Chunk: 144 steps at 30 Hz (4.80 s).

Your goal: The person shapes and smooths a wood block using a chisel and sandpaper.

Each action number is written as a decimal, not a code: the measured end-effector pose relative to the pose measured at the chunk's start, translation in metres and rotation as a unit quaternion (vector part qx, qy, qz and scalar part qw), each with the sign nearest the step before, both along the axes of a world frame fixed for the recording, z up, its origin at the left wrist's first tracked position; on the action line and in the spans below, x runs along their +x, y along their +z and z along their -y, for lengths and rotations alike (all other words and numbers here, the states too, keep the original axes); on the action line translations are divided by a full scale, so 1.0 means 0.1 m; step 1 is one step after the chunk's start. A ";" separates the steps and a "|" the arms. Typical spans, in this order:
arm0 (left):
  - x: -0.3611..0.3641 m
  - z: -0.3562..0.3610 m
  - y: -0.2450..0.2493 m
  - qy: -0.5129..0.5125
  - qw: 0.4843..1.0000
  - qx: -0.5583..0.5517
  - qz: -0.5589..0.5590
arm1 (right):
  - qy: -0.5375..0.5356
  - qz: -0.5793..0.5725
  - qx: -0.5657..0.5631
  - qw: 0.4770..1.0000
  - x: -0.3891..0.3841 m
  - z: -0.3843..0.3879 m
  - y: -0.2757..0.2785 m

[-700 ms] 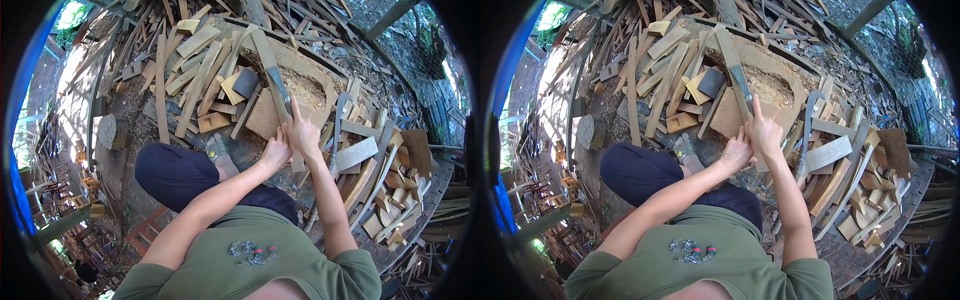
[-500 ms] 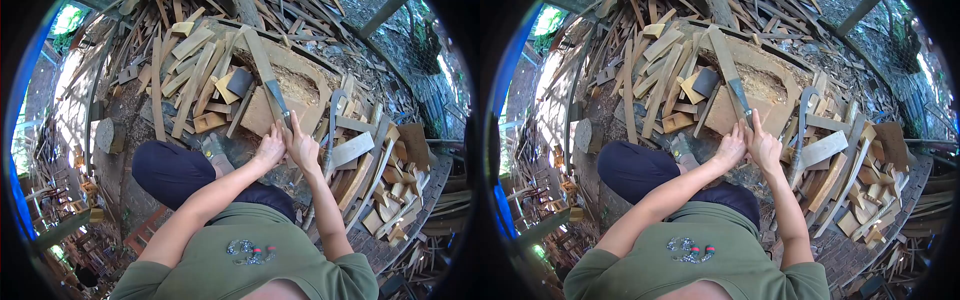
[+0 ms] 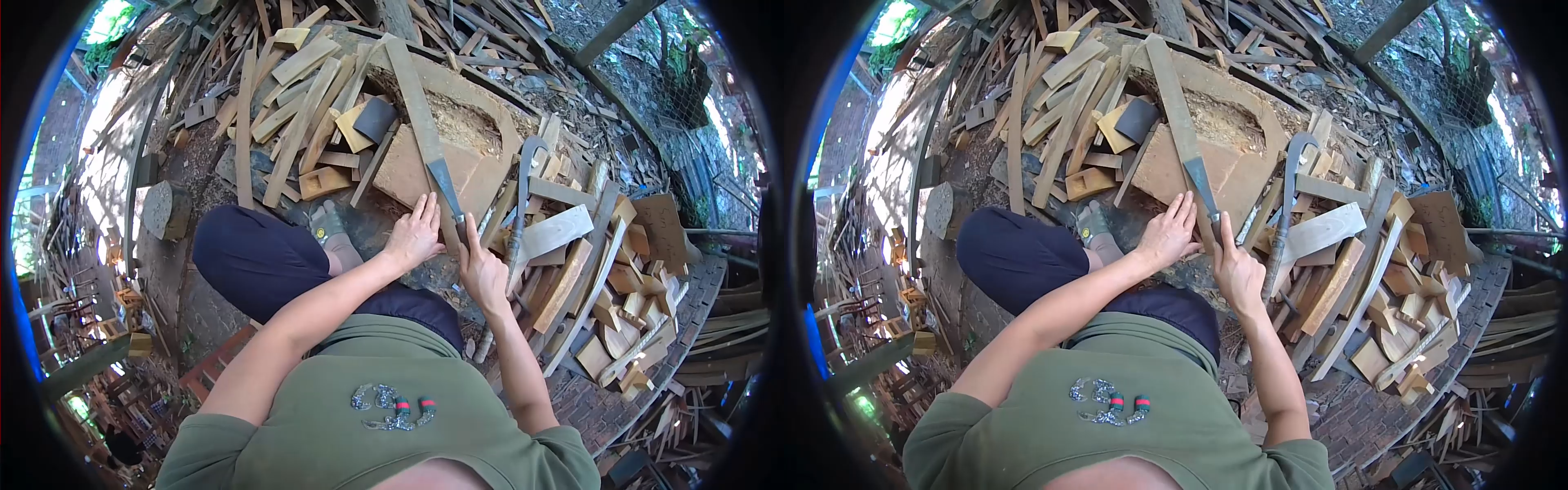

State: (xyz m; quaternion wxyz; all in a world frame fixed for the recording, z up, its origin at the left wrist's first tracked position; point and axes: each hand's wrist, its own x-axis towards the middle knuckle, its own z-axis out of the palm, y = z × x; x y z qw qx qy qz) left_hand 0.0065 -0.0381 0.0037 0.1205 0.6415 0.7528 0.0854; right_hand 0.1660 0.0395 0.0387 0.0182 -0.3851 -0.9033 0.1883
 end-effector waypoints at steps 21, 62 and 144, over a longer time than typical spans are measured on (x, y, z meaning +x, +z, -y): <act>-0.05 -0.11 0.08 -0.050 0.998 -0.047 -0.008 | -0.014 0.010 0.006 1.000 -0.35 -0.10 0.06; -0.06 -0.15 0.09 -0.057 0.994 -0.084 -0.033 | -0.028 0.006 -0.013 1.000 -1.52 -0.87 -0.23; 0.07 -0.21 -0.18 -0.256 0.958 0.121 -0.034 | -0.221 -0.164 -0.211 0.938 0.31 -0.03 -0.14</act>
